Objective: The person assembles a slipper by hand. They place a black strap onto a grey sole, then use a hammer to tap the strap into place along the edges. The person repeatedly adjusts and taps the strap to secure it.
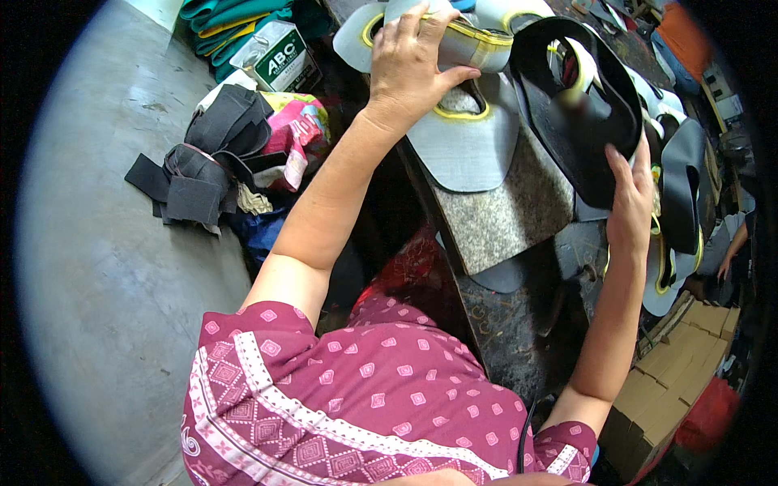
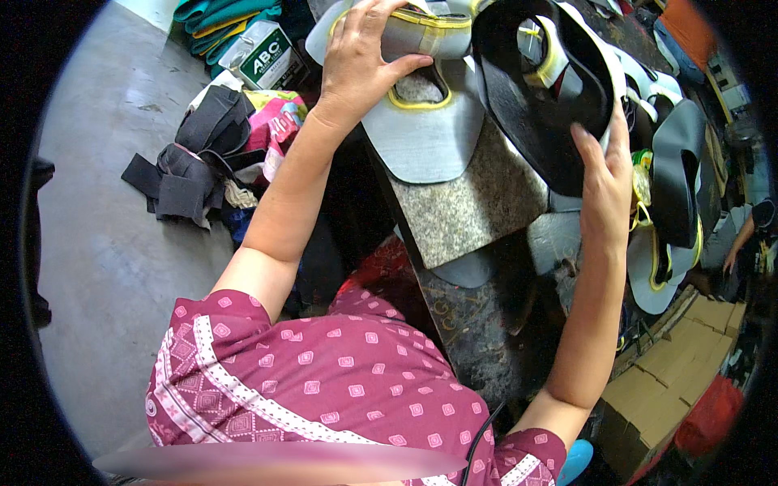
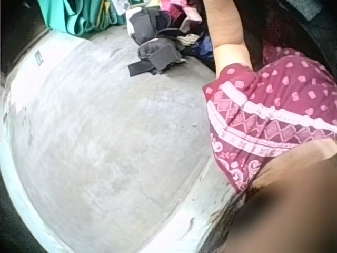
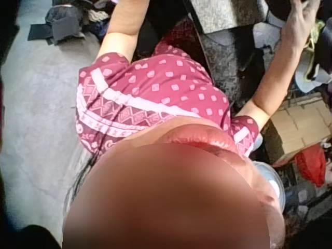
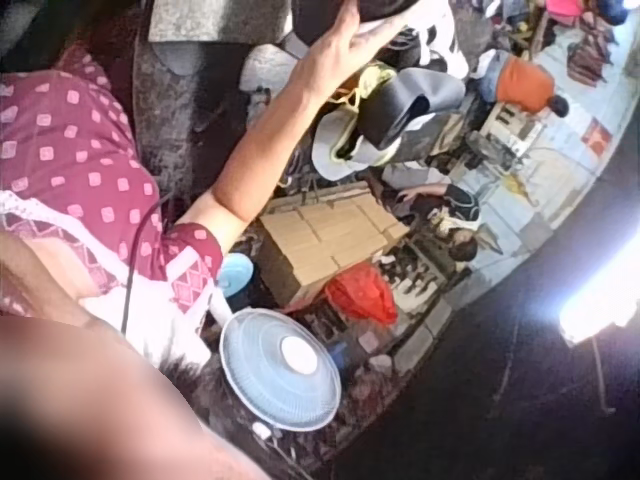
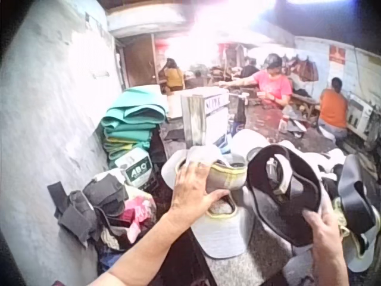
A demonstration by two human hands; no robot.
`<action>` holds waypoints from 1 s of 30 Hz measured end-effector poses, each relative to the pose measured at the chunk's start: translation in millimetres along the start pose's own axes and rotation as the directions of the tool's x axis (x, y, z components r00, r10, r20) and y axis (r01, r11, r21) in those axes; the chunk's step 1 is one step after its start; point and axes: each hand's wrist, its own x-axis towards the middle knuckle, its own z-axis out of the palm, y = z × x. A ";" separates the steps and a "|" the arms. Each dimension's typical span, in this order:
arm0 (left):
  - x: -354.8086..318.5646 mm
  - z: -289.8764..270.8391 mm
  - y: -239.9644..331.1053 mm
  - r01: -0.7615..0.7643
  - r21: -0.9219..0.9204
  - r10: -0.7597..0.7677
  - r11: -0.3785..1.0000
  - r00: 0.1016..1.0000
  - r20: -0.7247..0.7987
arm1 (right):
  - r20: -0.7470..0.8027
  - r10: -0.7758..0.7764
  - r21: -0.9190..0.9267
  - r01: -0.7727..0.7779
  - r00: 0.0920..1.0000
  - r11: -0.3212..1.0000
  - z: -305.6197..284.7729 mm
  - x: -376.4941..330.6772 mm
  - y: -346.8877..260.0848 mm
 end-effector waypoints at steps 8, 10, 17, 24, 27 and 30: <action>11.0 11.0 -15.6 0.162 -0.581 -0.269 0.798 0.958 -0.102 | -0.070 0.068 0.037 -0.066 0.995 0.997 -23.0 -33.2 -12.4; 7.7 8.6 -18.3 0.148 -0.525 -0.228 0.838 0.969 -0.090 | -0.027 0.039 0.047 -0.038 0.999 0.998 -28.2 -40.5 -12.1; 7.2 -7.1 -21.2 0.199 -0.548 -0.243 0.813 0.970 -0.009 | -0.043 0.042 0.118 -0.037 0.998 0.992 -33.5 -49.5 -21.5; -7.8 6.6 -10.4 -0.095 0.027 0.095 0.995 0.995 0.016 | -0.039 -0.047 0.027 0.048 0.998 0.998 -32.9 -54.8 -20.1; -15.4 12.9 -10.3 -0.080 0.014 0.080 0.997 0.996 0.028 | -0.075 -0.098 -0.017 0.097 0.992 0.995 -39.7 -68.0 -20.0; -18.9 15.8 -10.3 -0.088 0.016 0.087 0.996 0.996 0.009 | -0.144 -0.124 -0.126 0.106 0.982 0.986 -42.8 -80.5 -20.3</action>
